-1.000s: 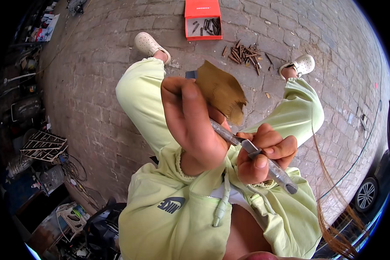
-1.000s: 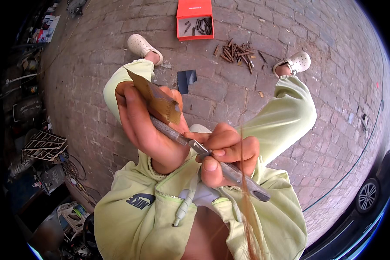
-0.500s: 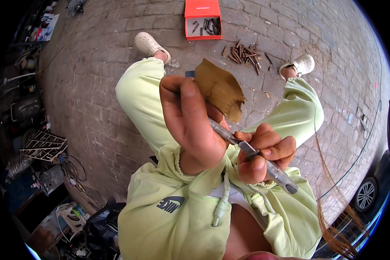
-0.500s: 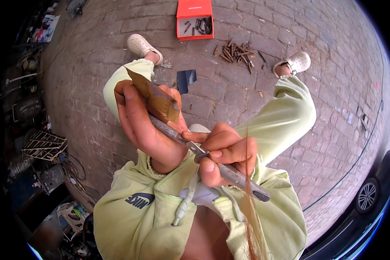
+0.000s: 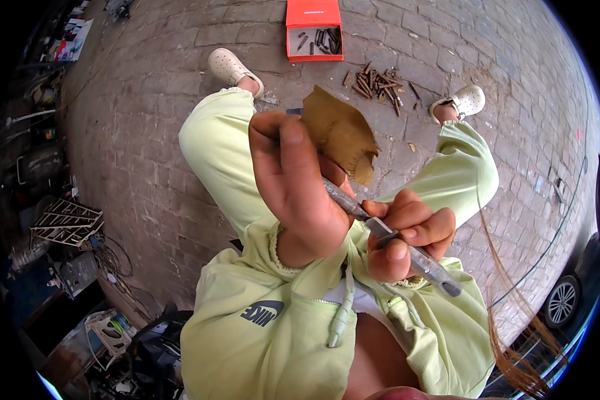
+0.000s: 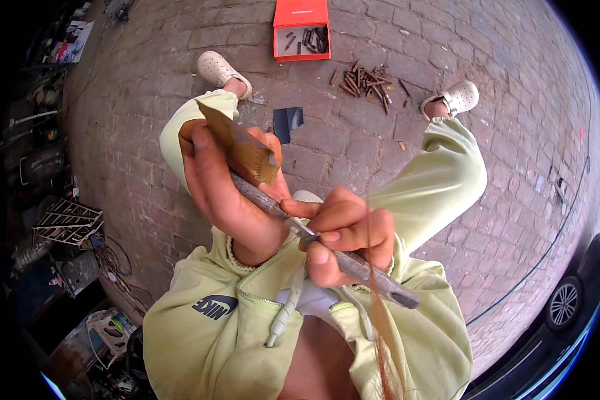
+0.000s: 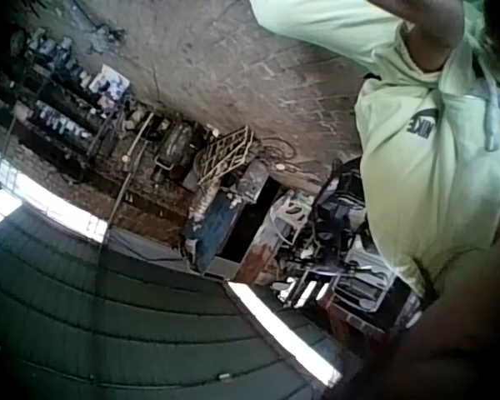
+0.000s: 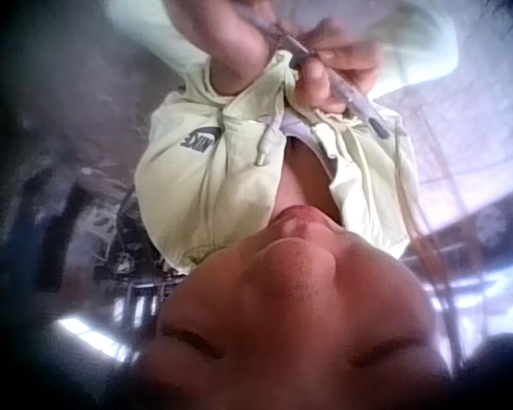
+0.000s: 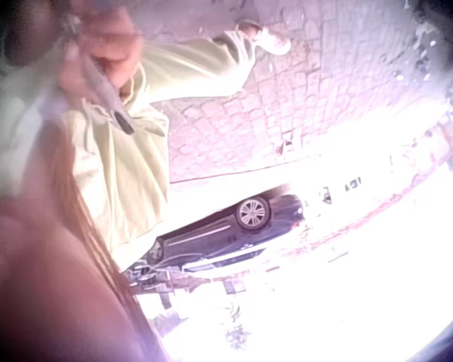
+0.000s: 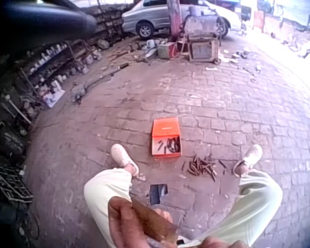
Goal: The person sits on the ground and sharpens small metal rods using a sanding block and a utility knife. They hold the rod in one hand and rub it against the sanding block, then use the knife to scrape or refine the rod's surface. Shavings accumulate on the ground nearby.
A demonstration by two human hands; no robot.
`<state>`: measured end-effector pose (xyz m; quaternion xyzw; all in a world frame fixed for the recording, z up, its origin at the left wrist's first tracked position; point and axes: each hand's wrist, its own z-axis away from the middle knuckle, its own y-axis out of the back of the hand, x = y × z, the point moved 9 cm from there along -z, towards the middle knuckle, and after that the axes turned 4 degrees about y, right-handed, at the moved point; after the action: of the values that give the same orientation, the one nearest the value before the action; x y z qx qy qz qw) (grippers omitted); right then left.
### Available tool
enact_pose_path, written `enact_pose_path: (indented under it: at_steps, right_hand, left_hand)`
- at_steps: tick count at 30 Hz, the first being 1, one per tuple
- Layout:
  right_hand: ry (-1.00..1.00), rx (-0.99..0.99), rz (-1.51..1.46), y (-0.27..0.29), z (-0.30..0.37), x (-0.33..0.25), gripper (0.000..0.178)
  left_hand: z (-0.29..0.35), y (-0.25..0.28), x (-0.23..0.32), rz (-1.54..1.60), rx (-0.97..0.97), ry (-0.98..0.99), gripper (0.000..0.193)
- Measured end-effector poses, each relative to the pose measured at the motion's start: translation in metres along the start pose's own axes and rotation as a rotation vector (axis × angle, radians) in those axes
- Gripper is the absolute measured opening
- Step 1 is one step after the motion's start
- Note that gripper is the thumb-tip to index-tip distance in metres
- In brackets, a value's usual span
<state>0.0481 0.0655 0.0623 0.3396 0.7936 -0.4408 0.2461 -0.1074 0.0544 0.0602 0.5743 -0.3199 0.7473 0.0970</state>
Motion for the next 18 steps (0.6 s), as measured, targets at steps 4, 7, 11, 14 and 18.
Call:
enact_pose_path:
  at_steps: [4,7,11,14,18]
  right_hand:
    - [0.022,0.107,-0.129,0.008,-0.002,0.003,0.024]
    - [-0.021,0.17,-0.157,0.014,-0.004,0.003,0.027]
    - [-0.048,0.33,-0.017,0.014,-0.006,0.004,0.03]
    - [-0.054,0.259,0.065,0.013,-0.006,0.011,0.036]
    - [-0.099,0.115,0.219,0.008,-0.005,0.012,0.044]
  left_hand:
    - [0.0,-0.001,0.0,0.018,-0.08,-0.121,0.022]
    - [-0.004,-0.007,0.004,0.082,-0.182,-0.166,0.019]
    - [-0.003,-0.015,0.008,0.045,-0.282,-0.303,0.026]
    - [0.0,-0.009,0.004,-0.008,-0.272,-0.373,0.025]
    - [0.004,-0.003,0.001,-0.067,-0.234,-0.413,0.023]
